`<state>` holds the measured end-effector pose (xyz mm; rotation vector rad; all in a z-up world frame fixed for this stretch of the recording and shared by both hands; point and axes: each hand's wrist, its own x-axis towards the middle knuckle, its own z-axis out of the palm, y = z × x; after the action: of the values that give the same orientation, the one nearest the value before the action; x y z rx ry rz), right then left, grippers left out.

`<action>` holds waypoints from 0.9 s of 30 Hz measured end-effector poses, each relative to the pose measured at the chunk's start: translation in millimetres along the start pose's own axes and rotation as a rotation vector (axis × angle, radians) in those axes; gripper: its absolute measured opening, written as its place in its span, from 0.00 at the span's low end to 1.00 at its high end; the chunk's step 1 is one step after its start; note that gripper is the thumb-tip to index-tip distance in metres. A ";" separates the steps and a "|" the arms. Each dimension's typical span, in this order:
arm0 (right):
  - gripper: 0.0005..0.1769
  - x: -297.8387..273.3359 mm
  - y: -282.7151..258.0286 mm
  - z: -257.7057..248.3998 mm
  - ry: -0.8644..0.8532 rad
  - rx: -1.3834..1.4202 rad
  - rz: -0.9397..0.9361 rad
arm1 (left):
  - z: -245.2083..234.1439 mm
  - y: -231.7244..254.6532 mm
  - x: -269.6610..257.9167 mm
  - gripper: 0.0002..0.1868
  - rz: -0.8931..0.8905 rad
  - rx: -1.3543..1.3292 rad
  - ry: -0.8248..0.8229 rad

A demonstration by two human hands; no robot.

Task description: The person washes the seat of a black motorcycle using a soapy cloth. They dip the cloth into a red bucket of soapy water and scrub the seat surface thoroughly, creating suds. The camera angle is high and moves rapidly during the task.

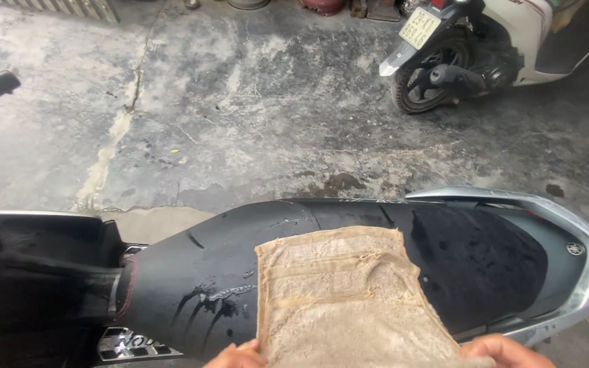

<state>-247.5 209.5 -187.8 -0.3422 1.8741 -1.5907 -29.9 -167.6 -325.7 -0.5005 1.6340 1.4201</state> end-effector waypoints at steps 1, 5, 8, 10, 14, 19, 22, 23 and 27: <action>0.07 -2.4 -21.8 13.9 0.266 -0.098 0.233 | 3.4 42.0 -45.4 0.40 -0.428 -0.017 0.037; 0.10 49.5 -75.8 45.1 0.242 -0.523 0.074 | 11.3 72.7 -132.9 0.10 0.174 -0.214 1.078; 0.10 93.0 -95.9 88.3 0.267 -0.060 -0.021 | -14.8 118.5 -130.6 0.12 0.378 -0.337 1.177; 0.08 128.8 -93.2 102.9 0.342 -0.443 -0.039 | -32.6 148.5 -124.9 0.12 0.129 -0.486 1.175; 0.15 154.2 -97.1 117.3 0.355 -0.909 0.093 | -50.7 143.7 -101.2 0.14 0.029 -0.303 1.157; 0.35 132.6 -119.1 122.3 0.341 -1.031 0.199 | -49.5 136.1 -99.0 0.21 -0.046 0.007 1.183; 0.47 115.7 -130.8 139.1 0.354 -0.971 0.372 | -41.8 136.2 -76.4 0.18 0.296 0.405 1.496; 0.47 114.6 -126.9 146.2 0.353 -0.971 0.377 | -29.0 146.2 -75.3 0.18 0.294 0.405 1.491; 0.46 122.7 -115.6 157.3 0.340 -0.919 0.389 | 5.5 154.6 -44.4 0.23 0.568 0.697 1.489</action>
<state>-266.5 -11.2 -123.8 -0.0658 2.6560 -0.4749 -124.3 -132.7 -200.2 -0.7552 3.4751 0.5400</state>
